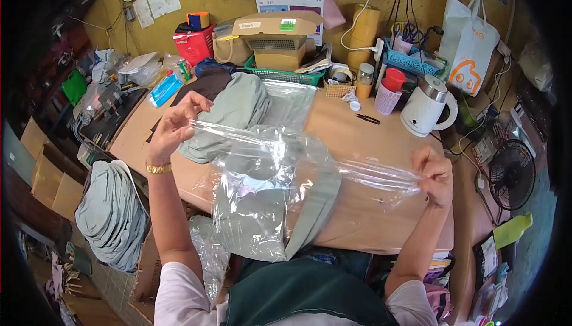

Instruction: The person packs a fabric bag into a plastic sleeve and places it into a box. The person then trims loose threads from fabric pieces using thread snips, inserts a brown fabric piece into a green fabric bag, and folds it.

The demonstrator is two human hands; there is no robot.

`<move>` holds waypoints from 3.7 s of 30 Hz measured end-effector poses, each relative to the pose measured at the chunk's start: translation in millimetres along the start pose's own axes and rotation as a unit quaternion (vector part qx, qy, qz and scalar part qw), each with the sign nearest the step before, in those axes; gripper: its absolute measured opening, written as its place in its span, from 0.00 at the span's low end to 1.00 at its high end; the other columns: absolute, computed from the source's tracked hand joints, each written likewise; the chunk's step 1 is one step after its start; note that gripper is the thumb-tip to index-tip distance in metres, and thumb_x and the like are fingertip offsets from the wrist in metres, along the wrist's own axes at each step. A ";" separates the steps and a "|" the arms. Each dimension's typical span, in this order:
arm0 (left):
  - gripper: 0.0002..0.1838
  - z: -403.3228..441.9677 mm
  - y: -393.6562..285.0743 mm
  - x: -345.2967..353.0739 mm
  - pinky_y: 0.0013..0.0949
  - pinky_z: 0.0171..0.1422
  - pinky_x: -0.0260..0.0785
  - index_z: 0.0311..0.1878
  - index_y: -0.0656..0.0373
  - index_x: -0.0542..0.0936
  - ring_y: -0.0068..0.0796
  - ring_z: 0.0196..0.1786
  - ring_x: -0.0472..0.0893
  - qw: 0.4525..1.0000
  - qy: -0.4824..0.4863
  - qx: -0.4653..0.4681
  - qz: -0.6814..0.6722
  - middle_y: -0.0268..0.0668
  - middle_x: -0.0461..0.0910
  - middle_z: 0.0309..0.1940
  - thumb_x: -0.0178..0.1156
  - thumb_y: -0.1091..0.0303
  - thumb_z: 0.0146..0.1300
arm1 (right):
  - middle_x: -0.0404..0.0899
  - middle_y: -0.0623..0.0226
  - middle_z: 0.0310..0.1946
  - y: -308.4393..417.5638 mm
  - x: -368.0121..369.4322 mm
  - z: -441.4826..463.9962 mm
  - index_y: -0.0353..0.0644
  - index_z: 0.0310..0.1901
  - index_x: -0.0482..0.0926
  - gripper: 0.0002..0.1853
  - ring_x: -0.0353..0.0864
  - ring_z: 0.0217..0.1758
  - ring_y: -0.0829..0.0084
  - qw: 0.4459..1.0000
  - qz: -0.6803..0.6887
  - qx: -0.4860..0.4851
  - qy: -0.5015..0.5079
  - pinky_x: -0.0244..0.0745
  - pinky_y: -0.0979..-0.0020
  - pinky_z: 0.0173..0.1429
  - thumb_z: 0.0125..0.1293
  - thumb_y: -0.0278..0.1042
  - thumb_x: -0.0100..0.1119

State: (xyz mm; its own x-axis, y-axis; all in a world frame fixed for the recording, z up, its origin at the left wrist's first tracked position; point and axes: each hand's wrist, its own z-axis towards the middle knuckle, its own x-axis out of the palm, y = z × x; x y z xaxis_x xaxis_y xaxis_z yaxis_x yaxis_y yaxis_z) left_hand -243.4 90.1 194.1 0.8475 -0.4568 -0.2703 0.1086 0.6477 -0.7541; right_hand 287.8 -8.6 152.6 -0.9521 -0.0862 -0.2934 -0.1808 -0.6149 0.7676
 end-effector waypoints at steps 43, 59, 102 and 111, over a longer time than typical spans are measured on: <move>0.12 -2.0 67.9 255.4 0.59 0.75 0.43 0.34 0.43 0.86 0.36 0.51 0.74 0.851 -0.103 0.078 0.509 0.30 0.75 0.40 0.69 0.73 0.45 | 0.78 0.64 0.32 -39.2 144.7 16.0 0.36 0.66 0.62 0.41 0.75 0.31 0.68 0.968 0.036 0.206 0.138 0.71 0.66 0.41 0.73 0.70 0.25; 0.06 -20.2 51.0 233.3 0.35 0.59 0.64 0.31 0.59 0.80 0.36 0.56 0.71 0.983 -0.072 -0.169 -0.014 0.42 0.70 0.57 0.68 0.70 0.58 | 0.74 0.73 0.22 -54.9 141.0 -4.8 0.37 0.48 0.77 0.10 0.71 0.22 0.82 0.770 0.620 0.092 -0.120 0.67 0.75 0.26 0.67 0.26 0.62; 0.06 -31.8 77.5 253.2 0.25 0.40 0.79 0.42 0.67 0.84 0.23 0.34 0.82 0.950 -0.193 -0.214 -0.119 0.35 0.76 0.36 0.64 0.74 0.65 | 0.74 0.63 0.46 -25.1 149.5 -21.0 0.34 0.37 0.82 0.07 0.70 0.30 0.79 0.993 0.025 0.045 -0.102 0.68 0.76 0.36 0.59 0.26 0.69; 0.06 -31.5 73.8 254.8 0.24 0.37 0.80 0.42 0.66 0.84 0.22 0.34 0.82 0.962 -0.196 -0.164 -0.093 0.34 0.75 0.35 0.63 0.74 0.65 | 0.77 0.61 0.38 -28.0 138.6 -16.4 0.36 0.39 0.81 0.08 0.74 0.32 0.69 0.973 -0.172 0.132 0.077 0.70 0.67 0.36 0.57 0.23 0.66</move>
State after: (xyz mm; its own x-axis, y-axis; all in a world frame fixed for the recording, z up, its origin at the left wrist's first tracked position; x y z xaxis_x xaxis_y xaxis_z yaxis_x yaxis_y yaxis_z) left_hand -35.8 2.3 50.7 0.9671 -0.2395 0.0857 0.1622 0.3211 -0.9331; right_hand 164.9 -16.2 81.1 -0.7800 -0.0396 -0.6245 -0.5583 -0.4066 0.7232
